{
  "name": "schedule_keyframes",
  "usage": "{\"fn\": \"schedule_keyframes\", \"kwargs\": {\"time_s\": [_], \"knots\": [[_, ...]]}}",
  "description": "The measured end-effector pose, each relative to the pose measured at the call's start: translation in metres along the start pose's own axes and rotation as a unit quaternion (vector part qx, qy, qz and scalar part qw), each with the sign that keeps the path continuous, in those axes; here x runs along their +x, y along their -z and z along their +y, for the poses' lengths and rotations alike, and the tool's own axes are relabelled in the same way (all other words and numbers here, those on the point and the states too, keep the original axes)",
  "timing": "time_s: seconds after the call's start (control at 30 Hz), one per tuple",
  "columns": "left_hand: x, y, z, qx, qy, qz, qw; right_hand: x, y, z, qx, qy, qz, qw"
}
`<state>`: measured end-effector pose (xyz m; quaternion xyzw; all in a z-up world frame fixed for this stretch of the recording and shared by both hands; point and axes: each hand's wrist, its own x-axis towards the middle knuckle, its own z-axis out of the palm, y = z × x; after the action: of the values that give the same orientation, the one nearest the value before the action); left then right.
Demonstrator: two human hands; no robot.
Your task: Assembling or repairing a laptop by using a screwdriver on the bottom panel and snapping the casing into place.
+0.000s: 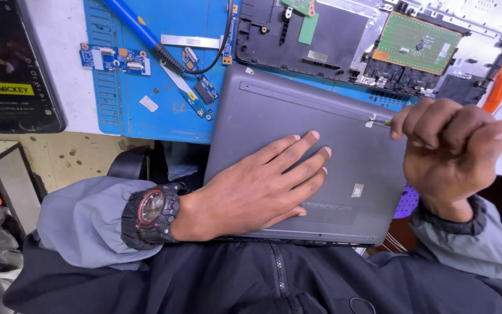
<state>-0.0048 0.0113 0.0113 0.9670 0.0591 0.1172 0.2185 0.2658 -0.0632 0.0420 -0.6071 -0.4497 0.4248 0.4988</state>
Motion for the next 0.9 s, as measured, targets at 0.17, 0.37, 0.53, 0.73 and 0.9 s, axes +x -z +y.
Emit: {"fn": "schedule_keyframes", "kwargs": {"time_s": [0.17, 0.37, 0.53, 0.73, 0.9], "knots": [[0.001, 0.002, -0.001, 0.004, -0.001, -0.009, 1.0, 0.02, -0.022, -0.003, 0.358, 0.019, 0.16, 0.92], [0.003, 0.002, -0.002, -0.003, -0.002, -0.011, 1.0, 0.048, -0.014, -0.003, 0.421, 0.029, 0.067, 0.904], [0.002, 0.001, 0.0, 0.004, 0.001, -0.008, 1.0, 0.062, 0.008, 0.005, 0.148, 0.109, -0.315, 0.931], [0.001, 0.001, -0.001, -0.001, 0.008, -0.01, 1.0, 0.027, 0.028, -0.032, -0.362, 0.205, -0.254, 0.873], [0.001, -0.001, -0.001, -0.002, -0.005, 0.004, 1.0, -0.015, 0.07, -0.019, -0.718, 0.014, -0.223, 0.659]]}}
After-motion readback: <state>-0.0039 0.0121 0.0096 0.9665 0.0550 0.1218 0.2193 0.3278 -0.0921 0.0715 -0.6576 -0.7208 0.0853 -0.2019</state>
